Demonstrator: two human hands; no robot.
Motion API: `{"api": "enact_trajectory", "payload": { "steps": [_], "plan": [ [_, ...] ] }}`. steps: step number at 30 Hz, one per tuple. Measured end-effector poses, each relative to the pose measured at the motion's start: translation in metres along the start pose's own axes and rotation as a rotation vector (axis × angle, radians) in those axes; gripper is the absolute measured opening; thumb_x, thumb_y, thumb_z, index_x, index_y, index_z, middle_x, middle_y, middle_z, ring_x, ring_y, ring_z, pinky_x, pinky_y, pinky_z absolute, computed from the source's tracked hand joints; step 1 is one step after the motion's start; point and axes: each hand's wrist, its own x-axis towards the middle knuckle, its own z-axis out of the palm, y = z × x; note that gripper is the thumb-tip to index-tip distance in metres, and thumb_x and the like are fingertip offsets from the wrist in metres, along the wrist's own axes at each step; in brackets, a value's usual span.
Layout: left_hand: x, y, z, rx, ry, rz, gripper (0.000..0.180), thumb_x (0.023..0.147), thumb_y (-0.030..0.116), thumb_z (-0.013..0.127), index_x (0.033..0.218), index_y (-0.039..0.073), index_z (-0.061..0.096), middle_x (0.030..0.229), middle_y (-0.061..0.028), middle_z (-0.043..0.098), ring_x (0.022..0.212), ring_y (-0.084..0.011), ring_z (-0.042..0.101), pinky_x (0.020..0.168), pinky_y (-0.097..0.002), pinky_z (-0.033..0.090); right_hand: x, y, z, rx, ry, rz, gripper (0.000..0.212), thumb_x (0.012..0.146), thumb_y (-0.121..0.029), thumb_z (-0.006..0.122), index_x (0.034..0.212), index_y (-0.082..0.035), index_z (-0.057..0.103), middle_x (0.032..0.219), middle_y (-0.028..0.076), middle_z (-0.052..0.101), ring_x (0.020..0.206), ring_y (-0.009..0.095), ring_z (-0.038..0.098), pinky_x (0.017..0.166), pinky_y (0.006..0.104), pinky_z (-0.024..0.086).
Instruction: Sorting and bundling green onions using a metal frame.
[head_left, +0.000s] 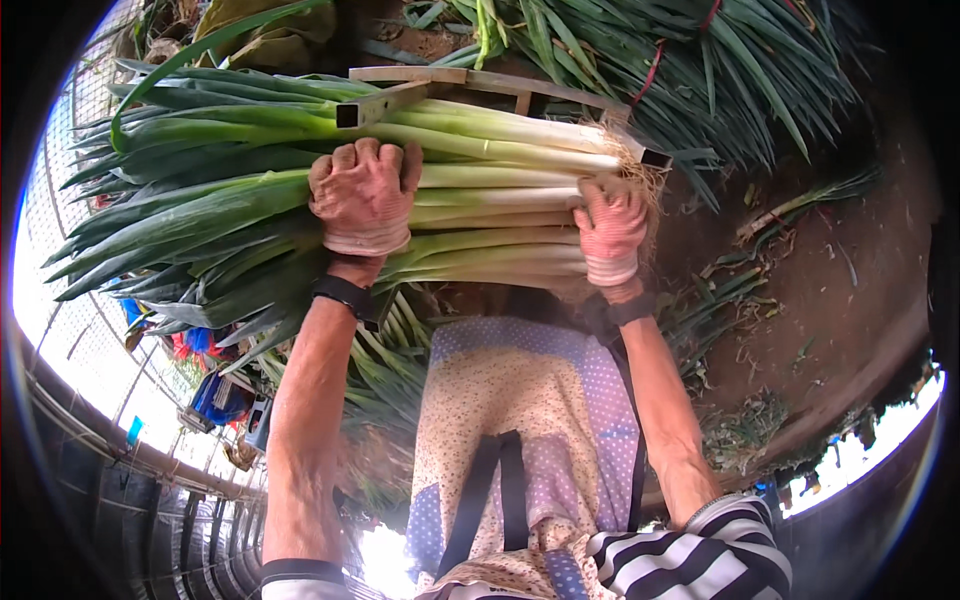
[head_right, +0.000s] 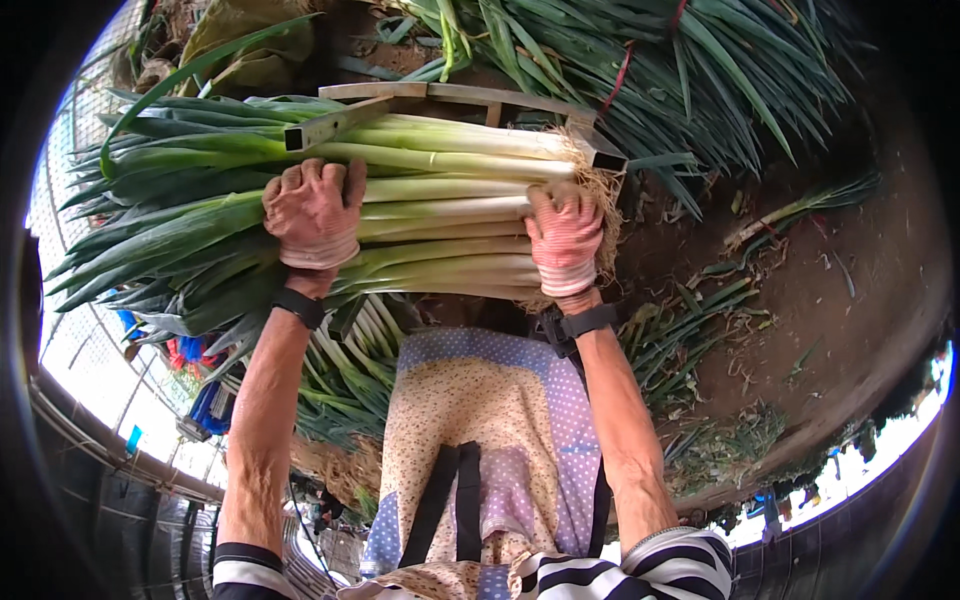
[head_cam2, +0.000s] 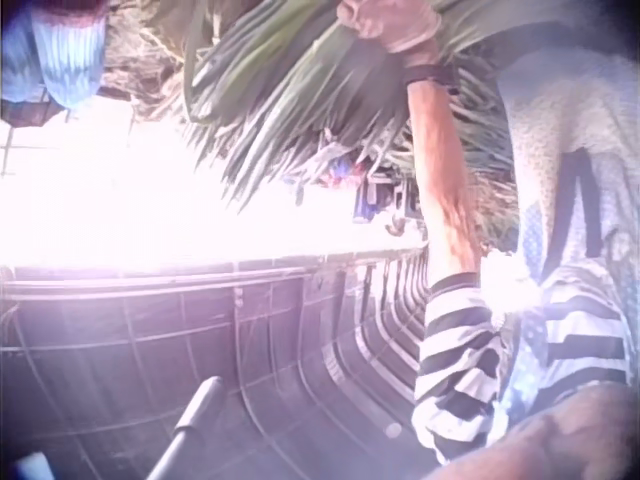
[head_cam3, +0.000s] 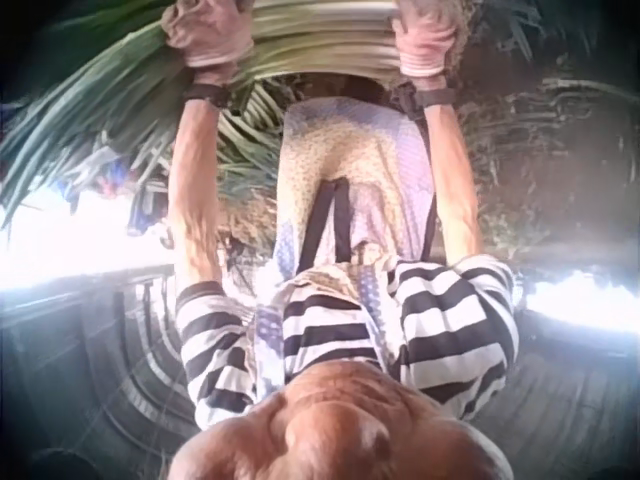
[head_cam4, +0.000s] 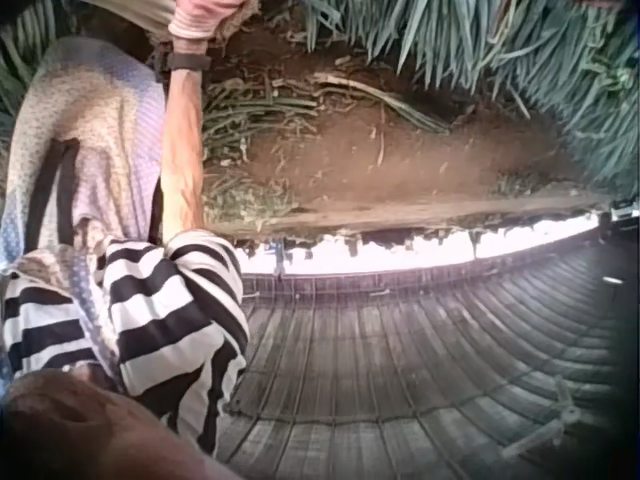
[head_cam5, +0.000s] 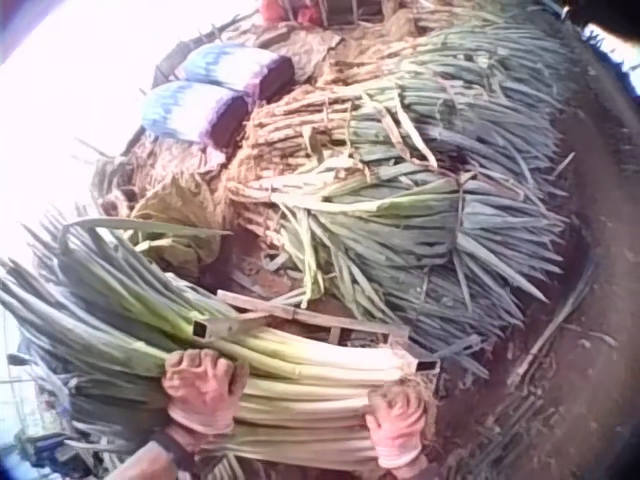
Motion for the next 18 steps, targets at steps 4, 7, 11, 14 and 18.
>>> {"api": "enact_trajectory", "payload": {
  "steps": [4, 7, 11, 14, 18],
  "plan": [
    [-0.002, -0.001, 0.005, 0.014, 0.040, 0.030, 0.029, 0.086, 0.039, 0.063, 0.069, 0.015, 0.062, 0.078, -0.0036, 0.063, 0.079, -0.0218, 0.060, 0.076, -0.0394, 0.041, -0.010, 0.004, 0.009, -0.080, -0.016, -0.085, 0.030, 0.066, -0.016, 0.073, 0.095, -0.020, 0.066, 0.099, 0.000, 0.057, 0.096, 0.025, 0.055, 0.083, 0.0422, 0.048],
    [-0.003, -0.001, 0.006, 0.021, 0.006, 0.011, 0.024, 0.085, 0.038, 0.067, 0.073, 0.017, 0.063, 0.078, -0.0021, 0.062, 0.081, -0.0224, 0.060, 0.080, -0.0395, 0.041, -0.005, 0.008, 0.015, -0.130, 0.066, -0.170, 0.025, 0.065, -0.013, 0.069, 0.088, -0.019, 0.063, 0.091, 0.000, 0.056, 0.089, 0.025, 0.056, 0.076, 0.0404, 0.050],
    [0.001, 0.000, 0.005, 0.045, -0.062, 0.012, 0.032, 0.088, 0.045, 0.062, 0.074, 0.017, 0.066, 0.080, -0.0031, 0.063, 0.081, -0.0222, 0.061, 0.081, -0.0396, 0.041, -0.002, 0.007, 0.017, -0.122, 0.026, -0.179, 0.021, 0.066, -0.013, 0.066, 0.086, -0.018, 0.062, 0.091, 0.000, 0.055, 0.090, 0.024, 0.055, 0.077, 0.0406, 0.050],
    [0.000, 0.002, -0.005, 0.041, -0.098, 0.050, 0.039, 0.087, 0.054, 0.060, 0.076, 0.017, 0.068, 0.081, -0.0034, 0.063, 0.081, -0.0218, 0.061, 0.082, -0.0397, 0.041, -0.011, 0.007, 0.014, -0.075, 0.045, -0.163, 0.028, 0.065, -0.009, 0.070, 0.092, -0.017, 0.068, 0.095, 0.001, 0.061, 0.092, 0.026, 0.057, 0.080, 0.0422, 0.049],
    [0.007, -0.004, -0.017, -0.040, -0.167, 0.196, 0.049, 0.080, 0.062, 0.062, 0.081, 0.014, 0.071, 0.083, -0.0039, 0.064, 0.083, -0.0228, 0.061, 0.082, -0.0390, 0.043, -0.015, 0.002, 0.017, -0.057, 0.115, -0.128, 0.033, 0.064, -0.009, 0.074, 0.096, -0.017, 0.069, 0.098, 0.002, 0.060, 0.095, 0.027, 0.057, 0.083, 0.0432, 0.048]
  ]
}}
